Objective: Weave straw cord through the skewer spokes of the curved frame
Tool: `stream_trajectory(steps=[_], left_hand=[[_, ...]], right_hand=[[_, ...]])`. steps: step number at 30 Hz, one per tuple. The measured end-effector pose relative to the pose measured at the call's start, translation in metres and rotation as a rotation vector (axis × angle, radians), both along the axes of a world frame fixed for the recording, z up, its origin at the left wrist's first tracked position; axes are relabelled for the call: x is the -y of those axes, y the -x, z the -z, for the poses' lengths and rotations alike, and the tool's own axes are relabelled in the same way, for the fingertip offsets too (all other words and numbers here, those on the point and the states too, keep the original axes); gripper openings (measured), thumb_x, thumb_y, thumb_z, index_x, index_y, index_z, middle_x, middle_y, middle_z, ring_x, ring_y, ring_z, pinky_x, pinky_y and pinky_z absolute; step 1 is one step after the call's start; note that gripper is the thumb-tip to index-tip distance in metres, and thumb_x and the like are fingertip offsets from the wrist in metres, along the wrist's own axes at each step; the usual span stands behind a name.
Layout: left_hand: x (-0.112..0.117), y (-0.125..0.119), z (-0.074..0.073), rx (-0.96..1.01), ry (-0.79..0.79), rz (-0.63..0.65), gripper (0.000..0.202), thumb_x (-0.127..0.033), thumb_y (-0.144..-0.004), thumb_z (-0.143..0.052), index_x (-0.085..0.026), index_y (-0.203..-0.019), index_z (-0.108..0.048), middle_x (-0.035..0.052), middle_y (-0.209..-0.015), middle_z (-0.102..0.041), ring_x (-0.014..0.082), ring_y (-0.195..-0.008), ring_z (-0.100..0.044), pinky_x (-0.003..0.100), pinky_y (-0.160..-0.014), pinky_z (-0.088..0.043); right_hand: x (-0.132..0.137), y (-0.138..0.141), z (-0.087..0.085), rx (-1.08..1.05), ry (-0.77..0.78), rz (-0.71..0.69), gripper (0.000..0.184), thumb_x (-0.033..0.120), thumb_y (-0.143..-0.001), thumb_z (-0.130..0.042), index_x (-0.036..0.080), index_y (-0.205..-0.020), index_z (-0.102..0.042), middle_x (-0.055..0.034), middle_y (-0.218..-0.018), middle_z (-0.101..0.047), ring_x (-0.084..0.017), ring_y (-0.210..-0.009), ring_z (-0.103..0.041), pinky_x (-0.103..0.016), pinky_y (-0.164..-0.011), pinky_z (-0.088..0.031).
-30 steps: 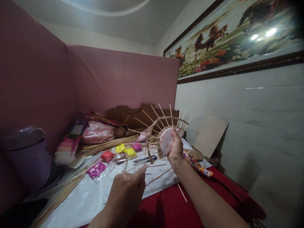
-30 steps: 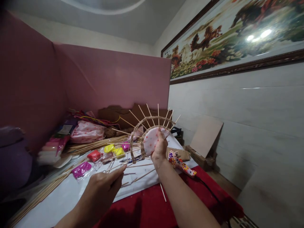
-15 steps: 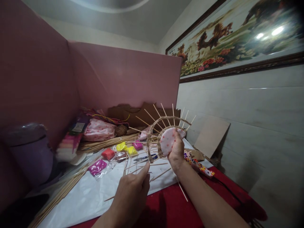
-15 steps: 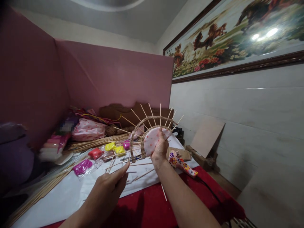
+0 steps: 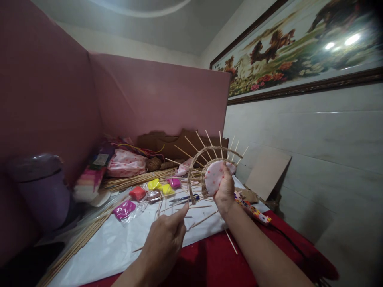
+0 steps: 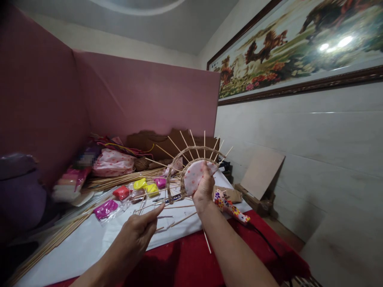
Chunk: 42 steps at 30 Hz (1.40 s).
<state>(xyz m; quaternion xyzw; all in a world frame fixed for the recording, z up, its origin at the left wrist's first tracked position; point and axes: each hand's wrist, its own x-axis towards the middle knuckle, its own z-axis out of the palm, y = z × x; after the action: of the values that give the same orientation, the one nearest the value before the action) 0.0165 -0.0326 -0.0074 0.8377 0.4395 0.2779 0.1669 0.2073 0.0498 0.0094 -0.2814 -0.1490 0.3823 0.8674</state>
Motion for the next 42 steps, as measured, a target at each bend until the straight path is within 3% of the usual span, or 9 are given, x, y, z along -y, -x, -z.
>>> stream_trajectory(steps=[7, 17, 21, 25, 28, 32, 36, 39, 42], left_hand=[[0.003, -0.002, 0.004, -0.307, -0.152, -0.101, 0.05, -0.017, -0.083, -0.034, -0.024, -0.13, -0.047, 0.008, -0.067, -0.067, 0.0192, -0.059, -0.058, 0.027, -0.056, -0.035], [0.004, -0.001, -0.002, -0.411, -0.167, -0.069, 0.049, -0.014, -0.083, -0.032, -0.023, -0.127, -0.051, 0.0104, -0.075, -0.071, 0.0237, -0.068, -0.065, 0.032, -0.058, -0.042], [0.004, -0.001, -0.003, -0.461, -0.222, -0.103, 0.048, -0.012, -0.082, -0.035, -0.023, -0.124, -0.053, 0.0088, -0.07, -0.07, 0.0245, -0.065, -0.066, 0.032, -0.057, -0.044], [0.005, 0.001, -0.001, -0.466, -0.294, -0.122, 0.041, -0.011, -0.084, -0.034, -0.022, -0.116, -0.057, 0.006, -0.064, -0.069, 0.0248, -0.059, -0.066, 0.033, -0.053, -0.043], [0.004, 0.001, 0.002, -0.427, -0.326, -0.098, 0.031, -0.01, -0.084, -0.036, -0.019, -0.097, -0.062, 0.0043, -0.06, -0.066, 0.0237, -0.057, -0.064, 0.032, -0.051, -0.042], [0.003, -0.003, 0.002, -0.254, -0.39, -0.053, 0.025, -0.007, -0.083, -0.037, -0.018, -0.072, -0.057, 0.0053, -0.07, -0.062, 0.0192, -0.062, -0.06, 0.029, -0.055, -0.044], [0.005, -0.004, -0.002, 0.189, -0.314, 0.167, 0.018, -0.006, -0.079, -0.041, -0.016, -0.067, -0.051, 0.0098, -0.103, -0.059, 0.017, -0.088, -0.057, 0.028, -0.074, -0.046], [0.004, -0.003, -0.004, 0.397, -0.048, 0.252, 0.015, -0.011, -0.079, -0.045, -0.017, -0.066, -0.05, 0.0054, -0.087, -0.061, 0.0131, -0.075, -0.055, 0.025, -0.068, -0.044], [-0.001, -0.006, -0.002, 0.667, 0.187, 0.169, 0.015, -0.025, -0.079, -0.053, -0.018, -0.067, -0.048, -0.0012, -0.064, -0.052, 0.0108, -0.06, -0.048, 0.023, -0.056, -0.041]], right_hand=[[0.001, 0.004, 0.002, -0.012, 0.02, -0.08, 0.037, 0.044, -0.062, -0.07, 0.019, -0.084, -0.054, 0.0069, -0.057, -0.059, -0.013, -0.048, -0.058, -0.025, -0.047, -0.05], [0.002, 0.01, 0.0, 0.053, 0.098, -0.001, 0.035, 0.042, -0.059, -0.072, 0.019, -0.077, -0.053, 0.0073, -0.053, -0.055, -0.012, -0.046, -0.056, -0.023, -0.043, -0.047], [-0.001, 0.008, 0.003, 0.058, 0.132, 0.041, 0.037, 0.043, -0.058, -0.073, 0.018, -0.079, -0.054, 0.0069, -0.056, -0.056, -0.012, -0.048, -0.056, -0.023, -0.042, -0.046], [-0.004, 0.005, 0.004, 0.041, 0.103, 0.015, 0.037, 0.043, -0.061, -0.071, 0.018, -0.082, -0.055, 0.006, -0.059, -0.058, -0.011, -0.05, -0.056, -0.022, -0.046, -0.047], [-0.007, 0.004, 0.006, 0.02, 0.1, 0.017, 0.037, 0.044, -0.061, -0.07, 0.017, -0.082, -0.055, 0.0059, -0.059, -0.058, -0.011, -0.051, -0.056, -0.021, -0.047, -0.047], [-0.008, 0.003, 0.008, 0.024, 0.09, 0.014, 0.04, 0.045, -0.06, -0.071, 0.017, -0.083, -0.055, 0.0057, -0.059, -0.059, -0.011, -0.05, -0.056, -0.021, -0.046, -0.047], [-0.007, 0.005, 0.008, 0.013, 0.098, -0.014, 0.041, 0.047, -0.058, -0.072, 0.018, -0.079, -0.053, 0.0064, -0.056, -0.057, -0.012, -0.046, -0.056, -0.023, -0.043, -0.047], [-0.005, 0.006, 0.005, 0.004, 0.073, -0.014, 0.042, 0.046, -0.057, -0.073, 0.018, -0.079, -0.052, 0.0069, -0.056, -0.057, -0.011, -0.045, -0.055, -0.023, -0.044, -0.048], [-0.002, 0.006, 0.002, 0.0, 0.034, 0.01, 0.041, 0.047, -0.058, -0.072, 0.019, -0.081, -0.053, 0.007, -0.059, -0.058, -0.011, -0.048, -0.056, -0.023, -0.047, -0.049]])
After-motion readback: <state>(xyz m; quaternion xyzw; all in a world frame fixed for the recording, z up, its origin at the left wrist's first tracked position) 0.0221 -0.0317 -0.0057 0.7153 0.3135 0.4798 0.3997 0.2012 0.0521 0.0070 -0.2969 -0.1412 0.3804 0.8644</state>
